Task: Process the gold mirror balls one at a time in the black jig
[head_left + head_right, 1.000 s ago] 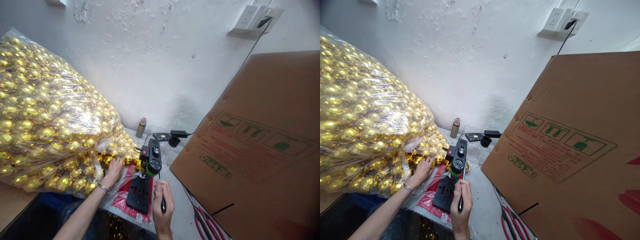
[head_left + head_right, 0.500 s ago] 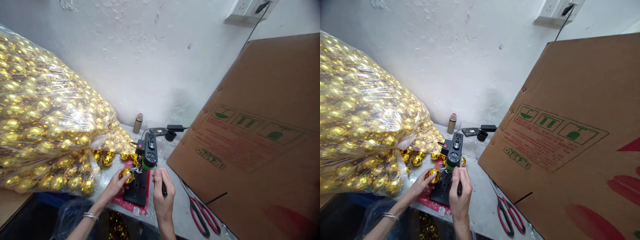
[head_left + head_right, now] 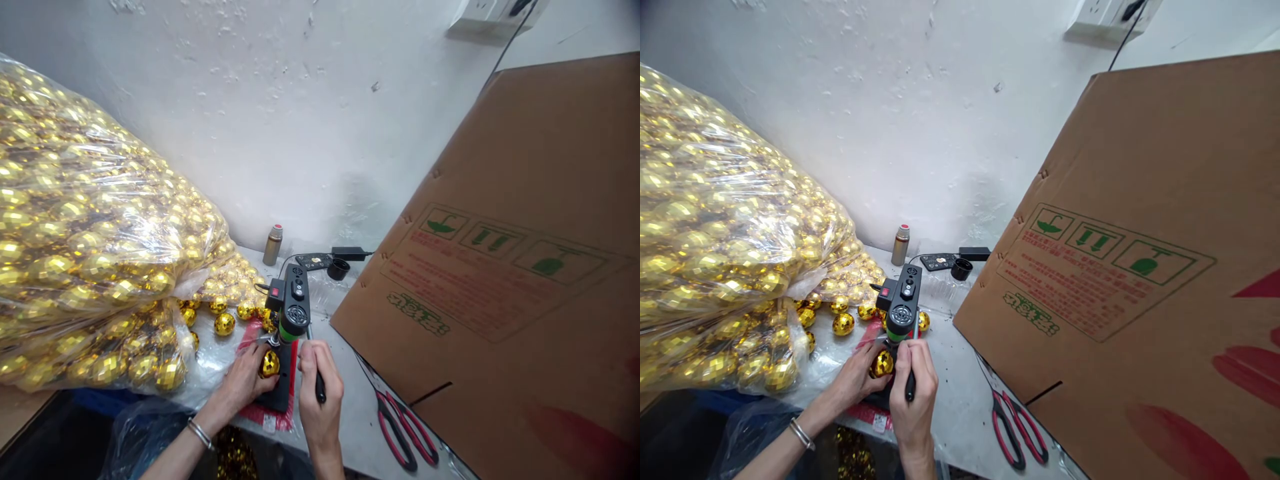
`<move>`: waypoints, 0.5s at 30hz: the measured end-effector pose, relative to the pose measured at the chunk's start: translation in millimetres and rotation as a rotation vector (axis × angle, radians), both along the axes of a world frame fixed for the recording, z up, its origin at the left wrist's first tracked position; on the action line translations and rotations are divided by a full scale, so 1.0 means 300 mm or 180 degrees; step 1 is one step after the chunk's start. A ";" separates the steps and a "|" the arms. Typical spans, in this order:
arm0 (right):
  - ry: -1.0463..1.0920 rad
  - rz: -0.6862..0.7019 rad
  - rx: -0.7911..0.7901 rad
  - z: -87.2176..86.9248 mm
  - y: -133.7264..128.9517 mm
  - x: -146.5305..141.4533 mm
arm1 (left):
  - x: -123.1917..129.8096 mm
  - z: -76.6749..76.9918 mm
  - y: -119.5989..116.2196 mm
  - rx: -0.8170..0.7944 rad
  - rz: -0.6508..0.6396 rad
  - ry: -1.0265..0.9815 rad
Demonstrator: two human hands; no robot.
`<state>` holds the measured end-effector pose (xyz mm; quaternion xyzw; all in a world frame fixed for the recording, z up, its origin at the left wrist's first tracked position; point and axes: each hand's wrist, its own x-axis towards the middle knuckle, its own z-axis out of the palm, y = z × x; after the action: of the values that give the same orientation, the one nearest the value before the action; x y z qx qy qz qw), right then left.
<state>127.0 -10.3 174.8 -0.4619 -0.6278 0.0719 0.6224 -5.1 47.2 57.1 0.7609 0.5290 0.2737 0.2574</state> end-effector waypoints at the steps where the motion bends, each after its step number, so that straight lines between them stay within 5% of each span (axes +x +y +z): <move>1: 0.0004 0.0000 -0.0002 -0.001 0.000 0.000 | 0.004 0.000 0.000 -0.0008 0.0037 -0.0008; 9: -0.0004 -0.0020 -0.0046 0.000 -0.004 0.001 | 0.025 0.007 0.007 -0.0040 -0.0022 0.0161; 15: -0.0022 0.0026 -0.0021 0.011 -0.011 0.002 | 0.043 -0.062 0.019 0.0332 -0.0082 -0.0226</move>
<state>127.6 -13.5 178.0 -0.4616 -0.6315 0.0750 0.6185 7.9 52.8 38.4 0.7699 0.4947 0.3244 0.2395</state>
